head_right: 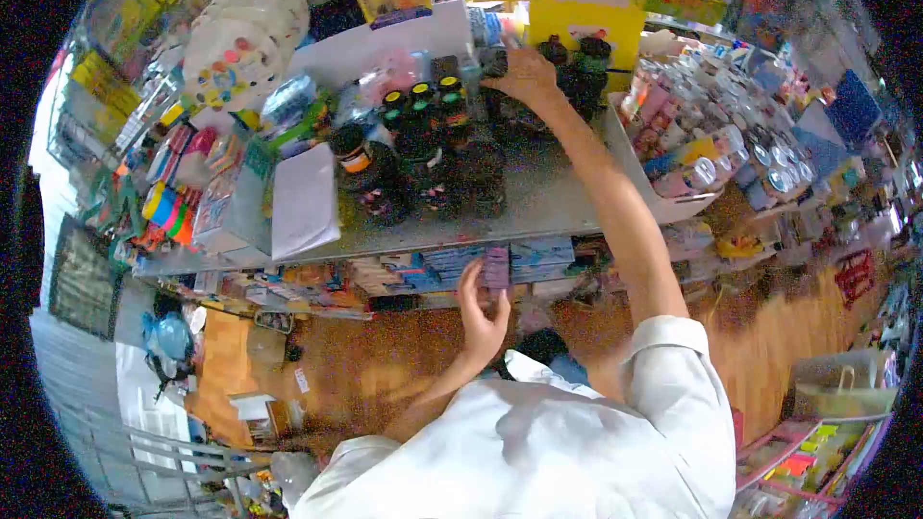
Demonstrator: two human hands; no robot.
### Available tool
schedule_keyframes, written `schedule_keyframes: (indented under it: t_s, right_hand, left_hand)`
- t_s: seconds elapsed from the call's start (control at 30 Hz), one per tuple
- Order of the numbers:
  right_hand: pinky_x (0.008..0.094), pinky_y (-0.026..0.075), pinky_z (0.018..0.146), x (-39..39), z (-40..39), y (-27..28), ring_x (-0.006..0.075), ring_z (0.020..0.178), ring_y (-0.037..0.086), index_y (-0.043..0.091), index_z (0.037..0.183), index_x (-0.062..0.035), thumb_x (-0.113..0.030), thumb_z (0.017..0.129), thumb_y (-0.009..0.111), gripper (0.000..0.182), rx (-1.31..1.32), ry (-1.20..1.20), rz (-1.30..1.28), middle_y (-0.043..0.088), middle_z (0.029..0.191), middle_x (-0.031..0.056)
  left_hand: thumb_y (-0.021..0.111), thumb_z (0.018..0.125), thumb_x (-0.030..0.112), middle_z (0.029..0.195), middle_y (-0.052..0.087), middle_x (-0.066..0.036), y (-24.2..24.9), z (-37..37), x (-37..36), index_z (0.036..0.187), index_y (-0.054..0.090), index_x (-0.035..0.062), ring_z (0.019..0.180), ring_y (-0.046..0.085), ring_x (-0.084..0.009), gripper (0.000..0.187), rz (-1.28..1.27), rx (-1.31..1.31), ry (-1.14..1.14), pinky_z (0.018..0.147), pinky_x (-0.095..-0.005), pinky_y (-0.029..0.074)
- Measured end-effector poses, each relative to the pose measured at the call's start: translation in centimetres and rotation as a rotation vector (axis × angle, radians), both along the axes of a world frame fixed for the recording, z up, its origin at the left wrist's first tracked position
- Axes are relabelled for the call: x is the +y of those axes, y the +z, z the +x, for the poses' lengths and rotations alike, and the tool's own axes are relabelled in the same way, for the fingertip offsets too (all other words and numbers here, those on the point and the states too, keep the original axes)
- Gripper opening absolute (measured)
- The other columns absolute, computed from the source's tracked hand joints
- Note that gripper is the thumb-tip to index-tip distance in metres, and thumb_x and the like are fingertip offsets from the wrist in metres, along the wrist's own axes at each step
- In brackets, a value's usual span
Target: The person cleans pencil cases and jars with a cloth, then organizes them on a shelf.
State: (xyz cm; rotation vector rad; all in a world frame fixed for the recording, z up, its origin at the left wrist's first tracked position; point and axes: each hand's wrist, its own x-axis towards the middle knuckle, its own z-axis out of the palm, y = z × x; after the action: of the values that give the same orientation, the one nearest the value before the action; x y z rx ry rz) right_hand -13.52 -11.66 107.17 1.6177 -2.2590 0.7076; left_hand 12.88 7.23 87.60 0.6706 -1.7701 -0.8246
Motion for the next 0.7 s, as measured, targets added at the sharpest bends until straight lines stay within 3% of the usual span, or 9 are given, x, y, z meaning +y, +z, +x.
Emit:
schedule_keyframes:
  t_s: [0.03, 0.1, 0.13, 0.2, 0.3, 0.43, 0.57, 0.63, 0.7]
  right_hand:
    - [0.0420, 0.046, 0.088, -0.9, 0.0, -0.3, 0.0353, 0.109, 0.054, 0.042, 0.131, -0.0064, -0.059, 0.064, 0.070, 0.089, 0.043, -0.015, 0.088, 0.054, 0.120, 0.0217]
    - [0.0428, 0.048, 0.086, -1.9, -0.2, -1.4, 0.0355, 0.105, 0.056, 0.044, 0.129, -0.0070, -0.052, 0.064, 0.074, 0.085, -0.012, 0.013, 0.062, 0.057, 0.115, 0.0208]
    - [0.0430, 0.049, 0.083, -2.1, -0.4, -2.1, 0.0348, 0.100, 0.058, 0.047, 0.125, -0.0083, -0.047, 0.063, 0.076, 0.079, -0.030, 0.007, -0.010, 0.060, 0.109, 0.0182]
    - [0.0423, 0.049, 0.083, -2.1, -0.2, -3.1, 0.0346, 0.097, 0.060, 0.051, 0.119, -0.0076, -0.034, 0.061, 0.081, 0.070, -0.110, -0.019, -0.139, 0.062, 0.104, 0.0167]
    - [0.0418, 0.048, 0.084, -0.6, 0.0, -4.2, 0.0347, 0.099, 0.058, 0.050, 0.121, -0.0068, -0.031, 0.061, 0.081, 0.072, -0.083, 0.067, -0.399, 0.061, 0.103, 0.0173]
    - [0.0391, 0.046, 0.089, 5.9, 2.6, -2.1, 0.0334, 0.104, 0.056, 0.051, 0.122, -0.0062, -0.024, 0.061, 0.080, 0.070, -0.083, 0.146, -0.625, 0.060, 0.108, 0.0178]
    - [0.0342, 0.039, 0.098, 16.7, 5.7, -0.1, 0.0213, 0.113, 0.053, 0.052, 0.122, -0.0013, -0.014, 0.063, 0.076, 0.066, -0.406, 0.380, -0.543, 0.056, 0.122, 0.0148]
    - [0.0332, 0.038, 0.099, 21.0, 6.9, -2.8, 0.0186, 0.114, 0.051, 0.051, 0.123, 0.0009, -0.015, 0.061, 0.077, 0.069, -0.742, 0.505, -0.503, 0.057, 0.120, 0.0134]
    - [0.0321, 0.039, 0.098, 24.6, 8.5, -4.4, 0.0188, 0.112, 0.053, 0.051, 0.123, 0.0014, -0.017, 0.060, 0.078, 0.070, -0.853, 0.556, -0.404, 0.058, 0.118, 0.0135]
  left_hand:
    - [0.059, 0.084, 0.006, 0.134, 0.037, -0.019, 0.4, 1.0, -0.1, 0.133, 0.033, -0.0004, 0.124, 0.038, -0.0323, 0.056, -0.004, 0.002, 0.018, 0.101, -0.0421, 0.033]
    - [0.057, 0.086, 0.006, 0.128, 0.044, -0.015, 1.1, 2.9, 0.0, 0.128, 0.038, -0.0010, 0.114, 0.047, -0.0257, 0.046, 0.286, 0.135, 0.009, 0.094, -0.0364, 0.041]
    - [0.056, 0.087, 0.006, 0.125, 0.047, -0.014, 0.8, 3.7, -0.4, 0.125, 0.041, -0.0013, 0.109, 0.051, -0.0222, 0.041, 0.272, 0.162, 0.051, 0.088, -0.0327, 0.044]
    - [0.054, 0.088, 0.004, 0.121, 0.050, -0.013, 0.8, 5.0, -0.9, 0.120, 0.045, -0.0016, 0.108, 0.051, -0.0224, 0.033, 0.242, 0.152, 0.132, 0.090, -0.0331, 0.043]
    - [0.052, 0.089, 0.002, 0.119, 0.051, -0.014, 1.9, 5.7, -0.9, 0.117, 0.048, -0.0011, 0.110, 0.051, -0.0226, 0.028, 0.282, 0.187, 0.131, 0.093, -0.0335, 0.042]
    - [0.052, 0.090, 0.004, 0.121, 0.050, -0.013, 5.5, 5.0, -1.5, 0.121, 0.044, -0.0018, 0.113, 0.049, -0.0219, 0.033, 0.208, 0.229, -0.013, 0.098, -0.0347, 0.037]
    - [0.053, 0.087, 0.002, 0.123, 0.049, -0.014, 9.8, 2.9, -2.7, 0.121, 0.042, -0.0028, 0.112, 0.050, -0.0227, 0.036, 0.095, 0.325, -0.246, 0.099, -0.0354, 0.037]
    - [0.054, 0.089, 0.007, 0.127, 0.046, -0.014, 10.0, 1.4, -2.9, 0.125, 0.042, -0.0011, 0.118, 0.045, -0.0220, 0.039, 0.230, 0.355, -0.414, 0.099, -0.0333, 0.036]
    - [0.050, 0.094, 0.022, 0.130, 0.043, -0.013, 9.8, -0.2, -2.2, 0.129, 0.038, -0.0007, 0.123, 0.038, -0.0214, 0.044, 0.534, 0.274, -0.598, 0.102, -0.0329, 0.031]
